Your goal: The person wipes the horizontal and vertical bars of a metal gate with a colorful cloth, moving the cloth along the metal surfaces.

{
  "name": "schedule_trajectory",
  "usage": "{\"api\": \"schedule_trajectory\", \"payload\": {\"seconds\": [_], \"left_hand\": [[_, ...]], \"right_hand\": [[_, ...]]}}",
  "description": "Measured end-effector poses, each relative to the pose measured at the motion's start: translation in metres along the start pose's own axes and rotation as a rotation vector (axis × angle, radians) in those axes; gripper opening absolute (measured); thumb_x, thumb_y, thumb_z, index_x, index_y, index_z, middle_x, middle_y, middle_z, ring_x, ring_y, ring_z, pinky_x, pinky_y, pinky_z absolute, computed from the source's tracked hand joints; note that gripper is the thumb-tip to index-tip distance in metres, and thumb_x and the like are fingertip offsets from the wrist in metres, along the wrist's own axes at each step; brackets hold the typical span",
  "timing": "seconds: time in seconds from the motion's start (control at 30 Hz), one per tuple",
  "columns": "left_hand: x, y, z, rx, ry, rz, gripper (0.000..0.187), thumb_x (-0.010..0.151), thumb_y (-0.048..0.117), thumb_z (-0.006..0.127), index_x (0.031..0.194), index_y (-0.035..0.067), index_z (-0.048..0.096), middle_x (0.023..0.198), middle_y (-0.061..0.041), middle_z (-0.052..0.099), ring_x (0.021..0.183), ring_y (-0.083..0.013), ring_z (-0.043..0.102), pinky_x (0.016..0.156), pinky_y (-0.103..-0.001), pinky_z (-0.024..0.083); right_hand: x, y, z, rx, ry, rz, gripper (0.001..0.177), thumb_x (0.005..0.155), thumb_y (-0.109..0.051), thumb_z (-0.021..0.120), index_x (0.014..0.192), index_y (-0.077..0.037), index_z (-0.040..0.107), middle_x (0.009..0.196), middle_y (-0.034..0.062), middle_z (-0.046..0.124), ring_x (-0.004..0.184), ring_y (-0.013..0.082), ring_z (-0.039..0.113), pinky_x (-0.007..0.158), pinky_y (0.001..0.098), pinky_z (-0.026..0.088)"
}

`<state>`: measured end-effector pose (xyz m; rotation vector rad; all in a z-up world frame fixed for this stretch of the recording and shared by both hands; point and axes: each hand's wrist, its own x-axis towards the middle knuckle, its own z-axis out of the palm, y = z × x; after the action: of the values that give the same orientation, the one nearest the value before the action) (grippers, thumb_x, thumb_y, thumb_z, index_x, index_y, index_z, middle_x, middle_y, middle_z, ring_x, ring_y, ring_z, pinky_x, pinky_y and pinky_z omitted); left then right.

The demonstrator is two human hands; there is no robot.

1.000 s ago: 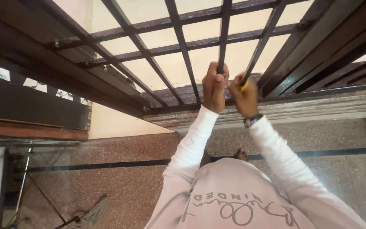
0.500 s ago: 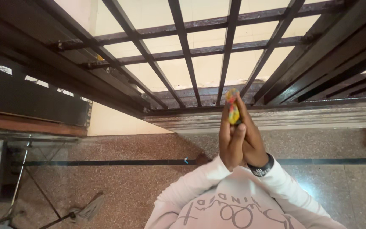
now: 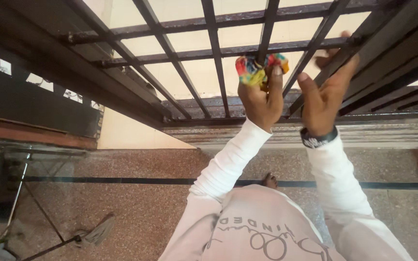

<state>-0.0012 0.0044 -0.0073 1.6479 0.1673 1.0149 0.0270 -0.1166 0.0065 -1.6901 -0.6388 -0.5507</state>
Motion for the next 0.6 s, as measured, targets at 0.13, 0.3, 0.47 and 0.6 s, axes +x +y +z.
{"api": "schedule_trajectory", "payload": {"seconds": [0.13, 0.3, 0.47, 0.6], "left_hand": [[-0.025, -0.057, -0.006, -0.05, -0.057, 0.03, 0.01, 0.104, 0.017, 0.061, 0.103, 0.008, 0.066, 0.088, -0.002, 0.073, 0.07, -0.0091, 0.069, 0.063, -0.024, 0.057], [-0.067, -0.103, -0.029, -0.103, -0.19, -0.257, 0.009, 0.099, 0.014, 0.065, 0.104, 0.006, 0.064, 0.091, -0.005, 0.073, 0.084, -0.0125, 0.073, 0.074, -0.031, 0.06], [-0.016, -0.029, -0.03, -0.316, -0.218, -0.135, 0.028, 0.096, 0.023, 0.076, 0.114, 0.007, 0.06, 0.099, -0.003, 0.067, 0.088, -0.0137, 0.067, 0.079, -0.03, 0.057], [0.017, 0.022, -0.026, -0.516, -0.219, -0.087, 0.028, 0.095, 0.026, 0.077, 0.111, 0.007, 0.066, 0.1, -0.002, 0.072, 0.083, -0.0094, 0.071, 0.079, -0.026, 0.059]], "right_hand": [[0.007, 0.012, 0.01, 0.234, 0.077, 0.021, 0.056, 0.101, -0.014, 0.071, 0.144, -0.004, 0.038, 0.11, 0.006, 0.047, 0.092, 0.0137, 0.045, 0.08, 0.0268, 0.041], [0.006, 0.031, 0.01, 0.061, 0.12, -0.005, 0.028, 0.114, -0.01, 0.068, 0.124, -0.003, 0.044, 0.093, 0.003, 0.042, 0.082, 0.0118, 0.042, 0.077, 0.026, 0.037], [0.01, 0.034, 0.017, 0.051, 0.176, -0.063, 0.033, 0.109, -0.008, 0.065, 0.131, 0.001, 0.041, 0.093, 0.002, 0.048, 0.082, 0.0115, 0.046, 0.076, 0.0254, 0.041], [0.008, 0.039, 0.018, 0.145, 0.162, -0.007, 0.027, 0.112, -0.007, 0.065, 0.125, -0.001, 0.042, 0.092, 0.0026, 0.044, 0.078, 0.0108, 0.043, 0.072, 0.0238, 0.038]]}}
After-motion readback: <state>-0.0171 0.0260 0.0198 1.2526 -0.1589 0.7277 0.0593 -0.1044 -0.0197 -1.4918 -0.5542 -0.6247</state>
